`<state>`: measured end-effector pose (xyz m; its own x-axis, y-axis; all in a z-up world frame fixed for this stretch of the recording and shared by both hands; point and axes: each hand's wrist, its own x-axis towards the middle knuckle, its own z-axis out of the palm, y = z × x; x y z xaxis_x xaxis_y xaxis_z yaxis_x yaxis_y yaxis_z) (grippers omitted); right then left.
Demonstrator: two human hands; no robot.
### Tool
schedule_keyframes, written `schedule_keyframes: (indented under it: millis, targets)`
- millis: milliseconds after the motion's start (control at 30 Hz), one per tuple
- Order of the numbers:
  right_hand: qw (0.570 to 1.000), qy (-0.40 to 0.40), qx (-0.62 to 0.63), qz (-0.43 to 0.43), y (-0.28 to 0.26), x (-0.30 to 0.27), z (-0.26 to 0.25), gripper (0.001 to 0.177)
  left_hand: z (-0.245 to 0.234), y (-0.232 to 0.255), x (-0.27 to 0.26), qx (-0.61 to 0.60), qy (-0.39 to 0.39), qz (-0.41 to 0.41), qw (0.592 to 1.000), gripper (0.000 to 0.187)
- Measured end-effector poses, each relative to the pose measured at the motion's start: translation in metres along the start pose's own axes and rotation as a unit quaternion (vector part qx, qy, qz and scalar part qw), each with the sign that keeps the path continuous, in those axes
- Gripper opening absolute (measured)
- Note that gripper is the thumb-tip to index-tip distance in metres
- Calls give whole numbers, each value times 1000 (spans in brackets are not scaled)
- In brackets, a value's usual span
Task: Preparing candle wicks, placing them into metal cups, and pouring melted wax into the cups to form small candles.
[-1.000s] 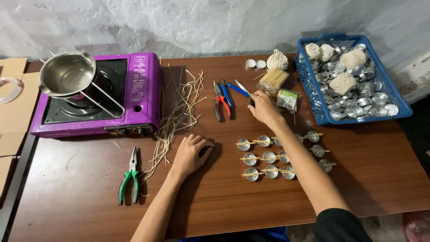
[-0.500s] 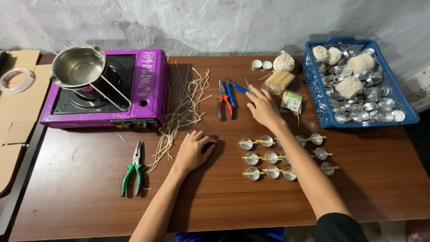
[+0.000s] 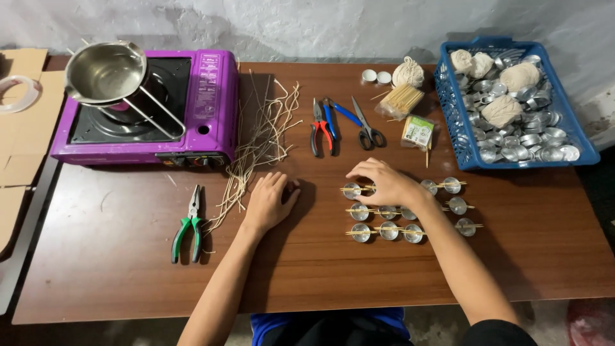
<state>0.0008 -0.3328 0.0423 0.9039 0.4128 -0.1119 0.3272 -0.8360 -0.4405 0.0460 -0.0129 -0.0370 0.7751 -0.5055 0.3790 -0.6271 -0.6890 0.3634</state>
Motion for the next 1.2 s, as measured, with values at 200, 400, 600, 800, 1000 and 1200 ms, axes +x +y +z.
schedule_keyframes:
  millis: [200, 400, 600, 800, 1000, 1200]
  targets:
    - [999, -6, -21, 24, -1, 7, 6, 48, -10, 9, 4, -4, -6, -2, 1000, 30]
    - [1000, 8, -19, 0, 11, 25, 19, 47, -8, 1, 4, -47, 8, -5, 999, 25]
    - [994, 24, -50, -95, -12, 63, 31, 48, -16, 0, 9, -140, 92, -28, 985, 21]
    - [979, 13, -114, -171, -47, 107, 37, 44, -19, -3, 9, -273, 149, -98, 945, 13]
    - [967, -24, -156, -199, -55, 138, 53, 43, -25, -12, 11, -306, 218, -128, 918, 15]
    - [968, -24, -140, -206, -80, 123, 40, 60, -20, -15, 10, -284, 192, -134, 930, 21]
